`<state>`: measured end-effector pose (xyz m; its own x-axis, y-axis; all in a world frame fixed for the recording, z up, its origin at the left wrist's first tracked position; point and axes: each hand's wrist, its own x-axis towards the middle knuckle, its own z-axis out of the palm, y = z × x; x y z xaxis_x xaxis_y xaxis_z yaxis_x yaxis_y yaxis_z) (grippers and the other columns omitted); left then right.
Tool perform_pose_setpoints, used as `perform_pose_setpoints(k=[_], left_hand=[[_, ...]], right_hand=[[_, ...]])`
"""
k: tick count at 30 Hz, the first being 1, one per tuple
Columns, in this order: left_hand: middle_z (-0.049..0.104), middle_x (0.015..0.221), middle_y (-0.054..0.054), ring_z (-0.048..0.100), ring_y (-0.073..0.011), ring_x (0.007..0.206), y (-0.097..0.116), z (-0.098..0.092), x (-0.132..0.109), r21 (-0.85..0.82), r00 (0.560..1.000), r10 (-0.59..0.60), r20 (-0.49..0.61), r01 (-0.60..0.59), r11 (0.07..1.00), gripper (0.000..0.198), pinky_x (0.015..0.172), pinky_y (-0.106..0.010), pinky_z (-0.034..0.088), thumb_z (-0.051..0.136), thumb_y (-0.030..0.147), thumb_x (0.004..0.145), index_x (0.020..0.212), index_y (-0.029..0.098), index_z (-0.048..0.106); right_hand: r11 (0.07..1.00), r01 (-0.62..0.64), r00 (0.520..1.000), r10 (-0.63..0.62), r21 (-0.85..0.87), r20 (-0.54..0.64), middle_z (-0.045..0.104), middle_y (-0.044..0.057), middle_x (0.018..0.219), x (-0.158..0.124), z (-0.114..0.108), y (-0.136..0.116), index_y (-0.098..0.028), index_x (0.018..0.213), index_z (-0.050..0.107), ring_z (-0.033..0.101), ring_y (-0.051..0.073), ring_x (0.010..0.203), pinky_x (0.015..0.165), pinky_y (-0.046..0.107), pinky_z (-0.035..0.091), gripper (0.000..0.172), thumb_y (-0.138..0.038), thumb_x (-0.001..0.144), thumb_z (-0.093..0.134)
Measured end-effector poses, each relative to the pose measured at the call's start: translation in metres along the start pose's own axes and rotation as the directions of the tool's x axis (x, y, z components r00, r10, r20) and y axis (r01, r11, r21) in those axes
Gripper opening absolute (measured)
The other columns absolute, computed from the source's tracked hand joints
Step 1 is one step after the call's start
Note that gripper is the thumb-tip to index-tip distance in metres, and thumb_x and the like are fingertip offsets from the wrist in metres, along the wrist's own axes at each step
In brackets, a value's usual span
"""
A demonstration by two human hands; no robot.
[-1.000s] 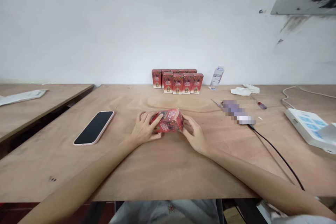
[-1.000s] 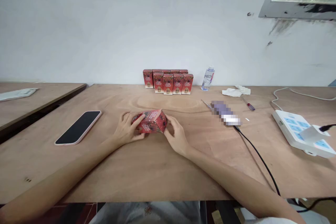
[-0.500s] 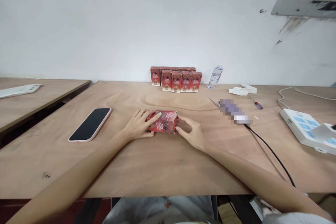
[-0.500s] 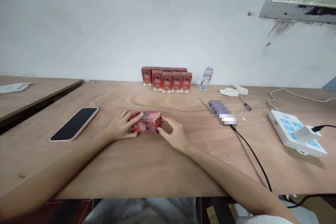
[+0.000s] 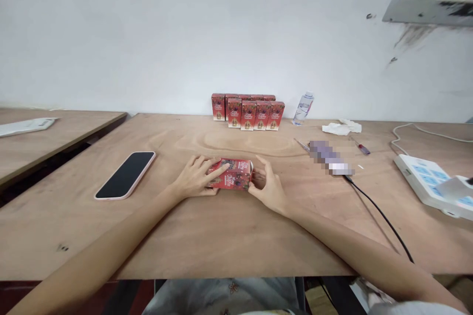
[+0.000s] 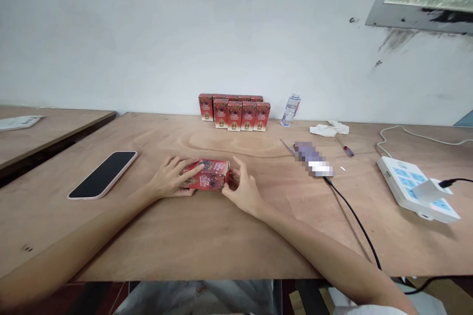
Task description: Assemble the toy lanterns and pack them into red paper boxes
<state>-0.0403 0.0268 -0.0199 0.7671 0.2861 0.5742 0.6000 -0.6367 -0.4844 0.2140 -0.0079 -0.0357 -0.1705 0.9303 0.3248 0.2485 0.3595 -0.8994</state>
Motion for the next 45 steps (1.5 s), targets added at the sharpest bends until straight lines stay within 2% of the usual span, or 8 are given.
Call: perform_pose_setpoints(k=[6,11,17,22,24,27,35,45], left_hand=[[0.064,0.112,-0.015,0.058,-0.0271,0.097,-0.001,0.005,0.000,-0.168,0.997,-0.034,-0.070,0.022,0.986,0.058,0.079,-0.038,0.046,0.061,0.040,0.072,0.121,0.014,0.046],[0.061,0.110,-0.014,0.061,-0.0271,0.095,-0.011,0.013,-0.009,-0.326,0.989,-0.131,-0.063,0.104,0.940,0.067,0.077,-0.040,0.051,0.060,0.041,0.070,0.127,0.016,0.035],[0.060,0.112,-0.012,0.061,-0.0269,0.098,-0.011,0.016,-0.014,-0.384,0.971,-0.239,-0.023,0.212,0.898,0.064,0.078,-0.040,0.053,0.061,0.039,0.070,0.126,0.019,0.035],[0.059,0.114,-0.011,0.060,-0.0257,0.102,-0.011,0.017,-0.015,-0.419,0.957,-0.288,0.030,0.273,0.866,0.059,0.083,-0.039,0.052,0.060,0.041,0.071,0.121,0.015,0.040],[0.060,0.110,-0.010,0.061,-0.0251,0.098,-0.011,0.017,-0.014,-0.416,0.960,-0.281,0.004,0.258,0.872,0.062,0.078,-0.038,0.053,0.062,0.042,0.069,0.121,0.017,0.041],[0.060,0.108,-0.010,0.061,-0.0249,0.095,-0.007,0.015,-0.012,-0.409,0.951,-0.309,-0.015,0.276,0.870,0.064,0.075,-0.038,0.054,0.064,0.039,0.069,0.123,0.016,0.041],[0.061,0.112,-0.014,0.060,-0.0274,0.099,0.009,0.011,-0.007,-0.320,0.961,-0.276,-0.027,0.253,0.913,0.059,0.075,-0.039,0.053,0.061,0.049,0.076,0.123,0.019,0.043],[0.062,0.116,-0.016,0.058,-0.0279,0.110,0.013,0.007,-0.005,-0.116,0.980,-0.119,-0.156,0.102,0.988,0.051,0.079,-0.037,0.053,0.061,0.045,0.081,0.122,0.019,0.048]], right_hand=[[1.000,-0.026,0.999,0.026,0.009,-0.045,0.068,0.003,0.090,0.004,0.000,0.002,-0.022,0.135,0.031,0.067,0.015,0.076,0.071,0.028,0.056,0.076,-0.012,0.065,0.058],[0.987,0.027,0.992,-0.047,-0.160,-0.120,0.050,-0.008,0.057,0.004,-0.007,0.000,-0.021,0.122,0.046,0.043,0.009,0.046,0.048,0.021,0.039,0.058,-0.008,0.065,0.048],[0.956,0.188,0.969,-0.218,-0.223,-0.117,0.060,0.004,0.104,0.005,-0.008,-0.002,-0.022,0.093,0.063,0.056,0.014,0.075,0.062,0.025,0.043,0.035,-0.008,0.071,0.040],[0.943,0.251,0.966,-0.260,-0.219,-0.012,0.056,0.005,0.099,0.005,-0.009,-0.004,-0.024,0.092,0.063,0.055,0.020,0.094,0.084,0.033,0.044,0.018,-0.019,0.080,0.051],[0.949,0.224,0.971,-0.235,-0.221,-0.028,0.053,0.004,0.091,0.004,-0.009,-0.004,-0.022,0.078,0.061,0.054,0.018,0.087,0.080,0.032,0.045,0.009,-0.025,0.082,0.053],[0.962,0.155,0.983,-0.172,-0.222,-0.057,0.049,0.003,0.083,0.006,-0.008,-0.002,-0.019,0.056,0.052,0.052,0.016,0.078,0.071,0.029,0.044,0.030,-0.033,0.082,0.056],[0.999,0.037,0.990,-0.039,-0.013,-0.133,0.058,0.005,0.101,0.016,-0.006,0.017,-0.022,0.079,0.071,0.057,0.020,0.096,0.088,0.034,0.045,0.018,-0.038,0.073,0.065],[0.987,-0.055,0.992,0.071,0.149,-0.102,0.067,0.002,0.073,0.023,-0.006,0.024,-0.021,0.061,0.070,0.061,0.023,0.085,0.071,0.033,0.051,0.017,-0.037,0.065,0.066]])
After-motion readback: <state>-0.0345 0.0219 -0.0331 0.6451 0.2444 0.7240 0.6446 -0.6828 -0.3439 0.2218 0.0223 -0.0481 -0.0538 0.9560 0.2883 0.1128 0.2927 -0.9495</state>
